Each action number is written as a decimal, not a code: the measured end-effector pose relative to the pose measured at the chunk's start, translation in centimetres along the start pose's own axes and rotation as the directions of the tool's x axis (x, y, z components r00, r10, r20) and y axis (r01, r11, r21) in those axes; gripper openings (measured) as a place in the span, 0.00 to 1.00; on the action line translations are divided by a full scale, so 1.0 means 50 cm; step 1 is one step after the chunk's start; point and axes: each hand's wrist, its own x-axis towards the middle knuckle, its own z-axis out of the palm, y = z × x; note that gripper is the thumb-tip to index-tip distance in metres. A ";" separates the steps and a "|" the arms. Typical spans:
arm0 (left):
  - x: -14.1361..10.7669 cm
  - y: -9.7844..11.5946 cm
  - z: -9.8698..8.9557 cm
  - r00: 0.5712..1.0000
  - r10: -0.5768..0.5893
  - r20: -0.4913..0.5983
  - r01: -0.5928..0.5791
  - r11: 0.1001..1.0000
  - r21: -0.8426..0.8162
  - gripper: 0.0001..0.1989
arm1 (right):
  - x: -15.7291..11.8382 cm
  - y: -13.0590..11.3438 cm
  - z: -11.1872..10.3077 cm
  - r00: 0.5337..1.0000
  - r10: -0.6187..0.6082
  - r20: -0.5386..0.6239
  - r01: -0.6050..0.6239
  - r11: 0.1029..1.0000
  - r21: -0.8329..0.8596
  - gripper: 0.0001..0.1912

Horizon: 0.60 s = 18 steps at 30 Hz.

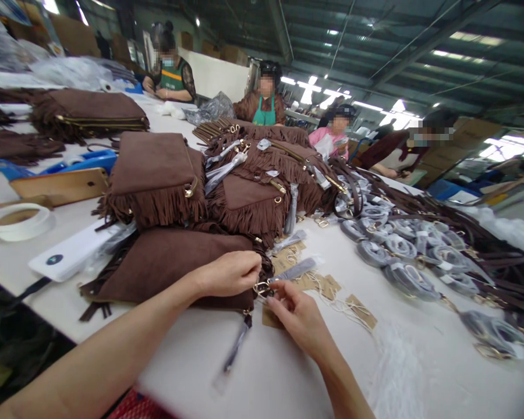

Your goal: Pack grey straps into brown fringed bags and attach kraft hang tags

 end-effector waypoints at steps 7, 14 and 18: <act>0.011 0.021 0.019 0.986 0.010 -0.166 -0.056 0.960 -0.275 0.06 | 0.018 -0.030 0.030 0.972 -0.163 -0.171 0.172 0.984 0.044 0.11; 0.008 0.004 0.026 0.997 -0.067 -0.040 0.047 0.927 -0.371 0.05 | 0.024 -0.029 0.030 0.995 0.033 -0.099 0.007 0.925 0.379 0.20; 0.010 -0.009 0.043 0.994 -0.105 -0.021 0.089 0.922 -0.376 0.06 | 0.023 -0.028 0.027 0.994 0.040 -0.101 0.005 0.912 0.409 0.21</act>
